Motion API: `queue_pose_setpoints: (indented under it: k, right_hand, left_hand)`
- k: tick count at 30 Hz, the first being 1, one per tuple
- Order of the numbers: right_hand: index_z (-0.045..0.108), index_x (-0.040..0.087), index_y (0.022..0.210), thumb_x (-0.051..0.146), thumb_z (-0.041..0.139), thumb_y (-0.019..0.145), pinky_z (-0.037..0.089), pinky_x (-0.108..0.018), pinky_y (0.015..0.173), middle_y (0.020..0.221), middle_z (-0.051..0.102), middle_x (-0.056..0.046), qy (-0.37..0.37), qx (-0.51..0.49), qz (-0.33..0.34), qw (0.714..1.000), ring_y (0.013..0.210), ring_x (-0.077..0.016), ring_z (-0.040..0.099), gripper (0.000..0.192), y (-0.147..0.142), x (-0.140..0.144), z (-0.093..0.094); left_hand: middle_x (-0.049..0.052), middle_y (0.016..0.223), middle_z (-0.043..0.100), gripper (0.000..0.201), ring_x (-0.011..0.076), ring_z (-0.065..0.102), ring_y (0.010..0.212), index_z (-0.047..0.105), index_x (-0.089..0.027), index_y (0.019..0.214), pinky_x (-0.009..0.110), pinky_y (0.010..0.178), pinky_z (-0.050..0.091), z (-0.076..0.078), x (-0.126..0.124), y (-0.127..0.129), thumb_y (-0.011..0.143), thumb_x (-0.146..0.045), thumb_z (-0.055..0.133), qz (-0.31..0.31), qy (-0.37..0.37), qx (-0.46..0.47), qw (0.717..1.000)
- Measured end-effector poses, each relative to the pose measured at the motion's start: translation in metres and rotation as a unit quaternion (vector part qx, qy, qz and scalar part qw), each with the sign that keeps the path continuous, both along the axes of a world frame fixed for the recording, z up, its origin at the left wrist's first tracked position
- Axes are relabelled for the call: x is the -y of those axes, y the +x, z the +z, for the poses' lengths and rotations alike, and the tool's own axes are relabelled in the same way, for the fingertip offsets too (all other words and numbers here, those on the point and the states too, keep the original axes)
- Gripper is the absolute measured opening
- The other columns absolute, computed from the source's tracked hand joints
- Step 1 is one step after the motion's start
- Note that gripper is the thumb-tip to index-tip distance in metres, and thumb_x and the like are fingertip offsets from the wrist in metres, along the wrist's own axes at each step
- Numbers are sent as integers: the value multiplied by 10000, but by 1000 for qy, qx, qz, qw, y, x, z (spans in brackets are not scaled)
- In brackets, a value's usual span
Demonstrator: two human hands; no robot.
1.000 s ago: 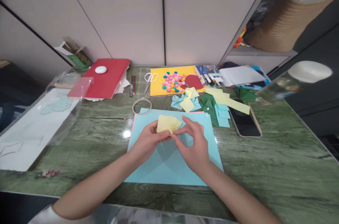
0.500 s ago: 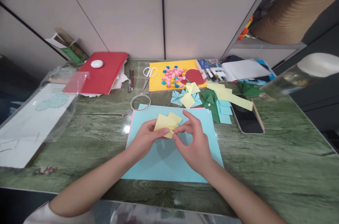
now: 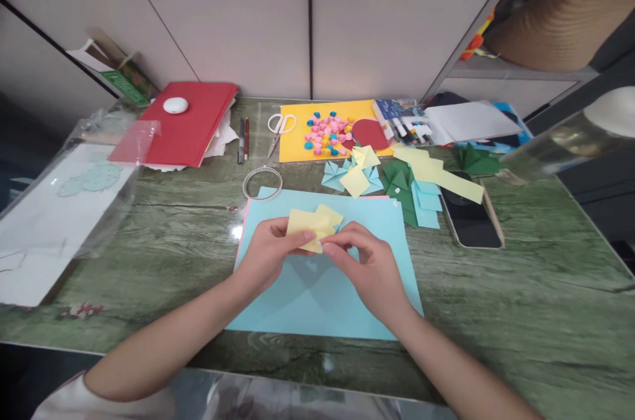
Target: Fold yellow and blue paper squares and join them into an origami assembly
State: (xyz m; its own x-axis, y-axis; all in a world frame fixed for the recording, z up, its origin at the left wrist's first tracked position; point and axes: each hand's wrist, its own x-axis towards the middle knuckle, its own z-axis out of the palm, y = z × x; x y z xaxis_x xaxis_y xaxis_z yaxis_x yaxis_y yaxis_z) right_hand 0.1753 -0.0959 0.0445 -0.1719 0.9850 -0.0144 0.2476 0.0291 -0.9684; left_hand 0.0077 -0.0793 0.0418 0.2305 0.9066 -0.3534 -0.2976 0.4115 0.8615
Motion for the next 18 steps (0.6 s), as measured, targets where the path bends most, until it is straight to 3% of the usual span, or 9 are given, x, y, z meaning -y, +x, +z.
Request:
queue_pose_setpoints:
  k: [5, 18]
  right_hand:
    - [680, 244, 771, 274, 587, 796, 370, -260, 613, 692, 522, 9, -11, 29, -24, 999, 670, -125, 470, 102, -2, -2, -4]
    - [683, 237, 792, 256, 562, 809, 399, -277, 574, 664, 542, 0, 72, 131, -16, 989, 639, -141, 519, 123, -6, -1, 1]
  left_hand:
    - [71, 787, 687, 210, 163, 622, 725, 692, -103, 795, 296, 696, 515, -2, 0, 0, 696, -286, 662, -6, -10, 9, 1000]
    - [73, 800, 683, 235, 166, 621, 720, 692, -110, 803, 295, 665, 526, -7, 0, 4, 700, -316, 643, -5, -2, -26, 1000]
